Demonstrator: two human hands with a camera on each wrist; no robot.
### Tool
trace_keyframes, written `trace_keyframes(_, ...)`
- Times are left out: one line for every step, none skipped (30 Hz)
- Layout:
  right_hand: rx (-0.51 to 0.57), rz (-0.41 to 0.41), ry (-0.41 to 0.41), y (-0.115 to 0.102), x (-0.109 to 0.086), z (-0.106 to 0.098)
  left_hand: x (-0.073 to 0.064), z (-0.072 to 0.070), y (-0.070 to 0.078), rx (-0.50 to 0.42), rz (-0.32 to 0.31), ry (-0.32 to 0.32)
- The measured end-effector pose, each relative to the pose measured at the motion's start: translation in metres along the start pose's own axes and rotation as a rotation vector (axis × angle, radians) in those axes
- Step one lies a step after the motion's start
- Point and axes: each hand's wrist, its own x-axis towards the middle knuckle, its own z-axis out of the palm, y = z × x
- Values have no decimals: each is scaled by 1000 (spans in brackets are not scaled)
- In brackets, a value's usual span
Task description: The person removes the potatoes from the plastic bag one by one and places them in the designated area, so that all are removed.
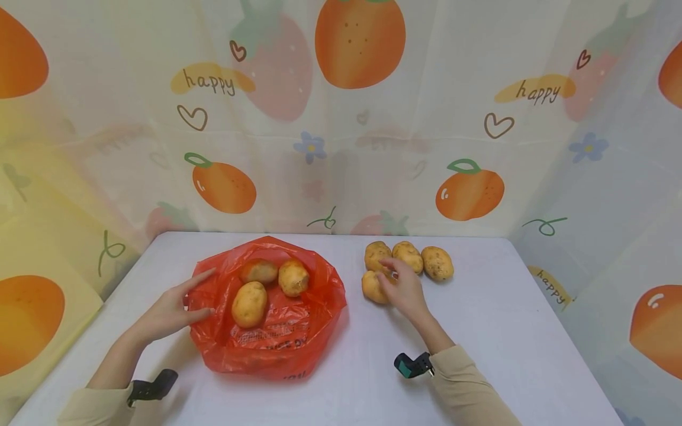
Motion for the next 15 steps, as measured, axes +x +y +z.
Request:
trace_keyframes(10,0,0,-2,0,1,0,0,0,-3,0,-1)
trace_keyframes(21,0,-3,-5,1,1,0,0,0,-6,-1,-3)
trace_keyframes(31,1,-5,-7,2,2,0,0,0,-9,-1,-4)
trace_keyframes(41,1,-9,-10,2,2,0,0,1,-9,-1,-5)
trace_keyframes(50,1,-15,-12,3,3,0,0,1,-7,-1,-4)
trace_keyframes(62,0,-20,-15,4,3,1,0,1,-6,0,-4)
trace_keyframes(81,-3,-28,-18,5,4,1,0,1,-4,2,-4)
trace_keyframes(97,-4,-32,-21,5,4,1,0,2,0,4,-3)
trace_keyframes(115,-6,-34,-25,6,5,1,0,2,1,5,-3)
trace_keyframes(127,-13,-34,-27,7,6,1,0,2,5,7,-3)
trace_keyframes(136,-21,-35,-30,7,7,2,0,2,8,8,-2)
trace_keyframes(146,-30,-36,-33,8,8,2,0,2,9,7,-4)
trace_keyframes(157,-34,-38,-36,9,9,2,0,2,9,7,-5)
trace_keyframes(162,-36,-37,-39,9,10,2,0,2,10,7,-6)
trace_keyframes(164,-36,-40,-42,10,11,2,0,2,9,6,-8)
